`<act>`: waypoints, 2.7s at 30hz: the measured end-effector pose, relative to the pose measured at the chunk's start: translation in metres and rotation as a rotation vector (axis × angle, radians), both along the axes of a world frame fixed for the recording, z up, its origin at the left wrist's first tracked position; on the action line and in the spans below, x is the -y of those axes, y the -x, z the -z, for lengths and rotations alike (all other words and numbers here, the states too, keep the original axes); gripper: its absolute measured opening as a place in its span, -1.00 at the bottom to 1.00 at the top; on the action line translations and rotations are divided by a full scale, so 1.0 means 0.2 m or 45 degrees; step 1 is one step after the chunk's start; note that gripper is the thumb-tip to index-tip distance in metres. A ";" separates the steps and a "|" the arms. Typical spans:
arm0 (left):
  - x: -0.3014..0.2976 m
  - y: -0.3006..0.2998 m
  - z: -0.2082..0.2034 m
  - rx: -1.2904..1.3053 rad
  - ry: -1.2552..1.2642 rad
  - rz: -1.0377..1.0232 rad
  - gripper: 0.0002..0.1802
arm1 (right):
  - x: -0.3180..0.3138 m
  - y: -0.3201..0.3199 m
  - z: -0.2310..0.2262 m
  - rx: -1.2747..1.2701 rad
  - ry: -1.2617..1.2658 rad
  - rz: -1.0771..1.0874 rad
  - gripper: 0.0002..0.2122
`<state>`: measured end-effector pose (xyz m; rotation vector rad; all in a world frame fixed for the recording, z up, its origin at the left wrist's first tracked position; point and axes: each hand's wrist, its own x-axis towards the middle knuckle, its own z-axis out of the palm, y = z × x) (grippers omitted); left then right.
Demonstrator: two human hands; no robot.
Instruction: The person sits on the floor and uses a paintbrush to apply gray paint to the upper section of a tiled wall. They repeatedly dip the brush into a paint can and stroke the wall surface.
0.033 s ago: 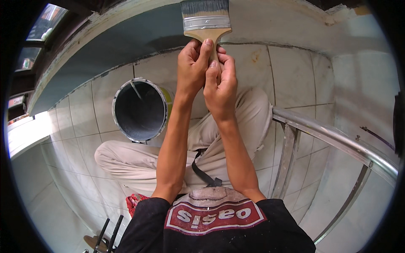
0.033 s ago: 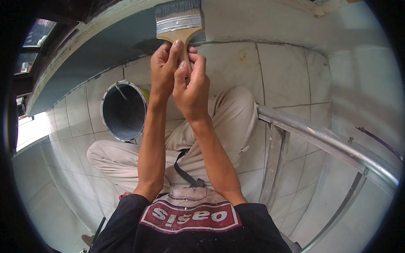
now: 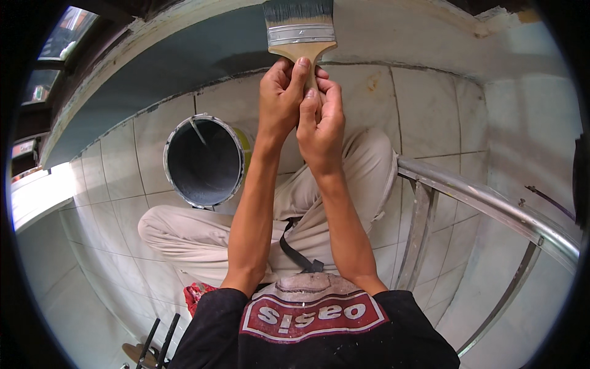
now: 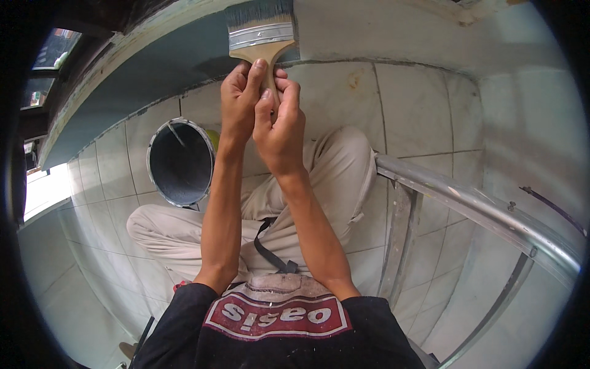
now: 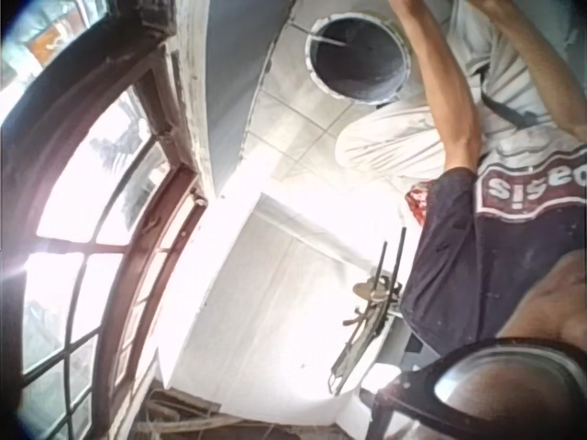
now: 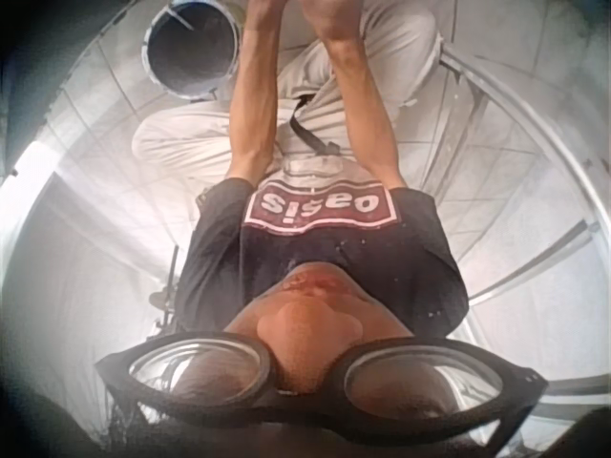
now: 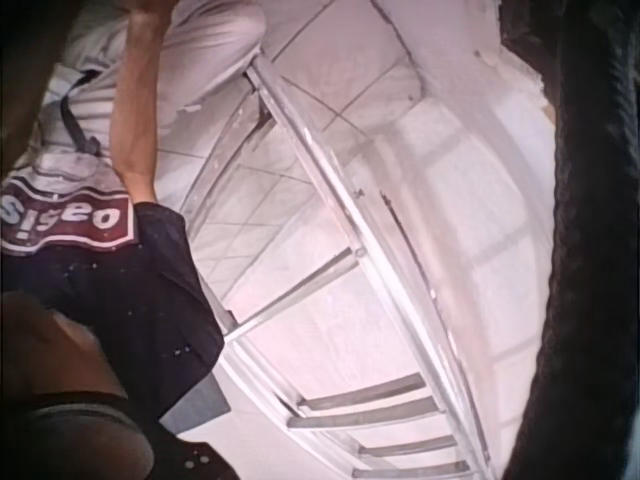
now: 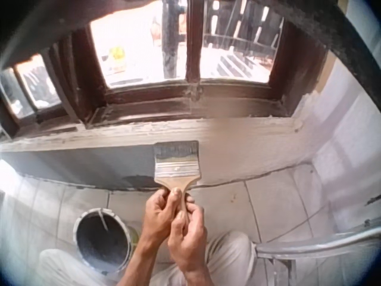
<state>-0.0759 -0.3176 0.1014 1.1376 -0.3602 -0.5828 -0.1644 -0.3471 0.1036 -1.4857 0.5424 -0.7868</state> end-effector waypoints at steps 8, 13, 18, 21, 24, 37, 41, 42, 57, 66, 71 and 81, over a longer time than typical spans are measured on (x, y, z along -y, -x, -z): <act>0.05 -0.09 0.12 0.040 -0.128 -0.014 -0.67 | 0.06 -0.10 0.12 0.024 -0.046 -0.002 -0.67; 0.07 -0.08 0.21 -0.054 -0.091 -0.025 -0.66 | 0.06 -0.10 0.24 -0.035 -0.020 0.017 -0.68; 0.05 -0.06 0.35 -0.094 -0.266 -0.048 -0.65 | 0.05 -0.09 0.35 -0.194 -0.051 0.060 -0.66; 0.03 -0.04 0.45 -0.146 -0.328 -0.041 -0.63 | 0.05 -0.08 0.46 -0.315 -0.058 0.080 -0.63; -0.01 -0.03 0.59 -0.210 -0.382 -0.022 -0.62 | 0.04 -0.07 0.54 -0.412 -0.081 0.106 -0.60; -0.04 -0.12 0.68 -0.250 -0.379 0.012 -0.63 | 0.01 -0.16 0.58 -0.460 -0.013 0.125 -0.57; -0.01 -0.16 0.56 -0.178 -0.326 -0.094 -0.60 | 0.03 -0.23 0.39 -0.419 -0.077 0.091 -0.60; 0.00 -0.16 0.52 -0.159 -0.334 -0.107 -0.58 | 0.03 -0.23 0.37 -0.408 -0.086 0.095 -0.61; -0.08 -0.10 -0.08 0.027 -0.035 -0.052 -0.66 | -0.08 -0.12 -0.13 -0.052 0.200 0.088 -0.70; -0.06 -0.08 0.07 -0.065 0.005 -0.067 -0.67 | -0.06 -0.12 0.10 -0.026 0.039 -0.034 -0.68; -0.04 -0.11 0.26 -0.147 -0.065 -0.112 -0.65 | -0.04 -0.16 0.29 -0.055 -0.060 -0.053 -0.69; -0.06 -0.11 0.60 -0.254 -0.257 -0.083 -0.57 | -0.03 -0.18 0.59 -0.306 -0.110 0.050 -0.65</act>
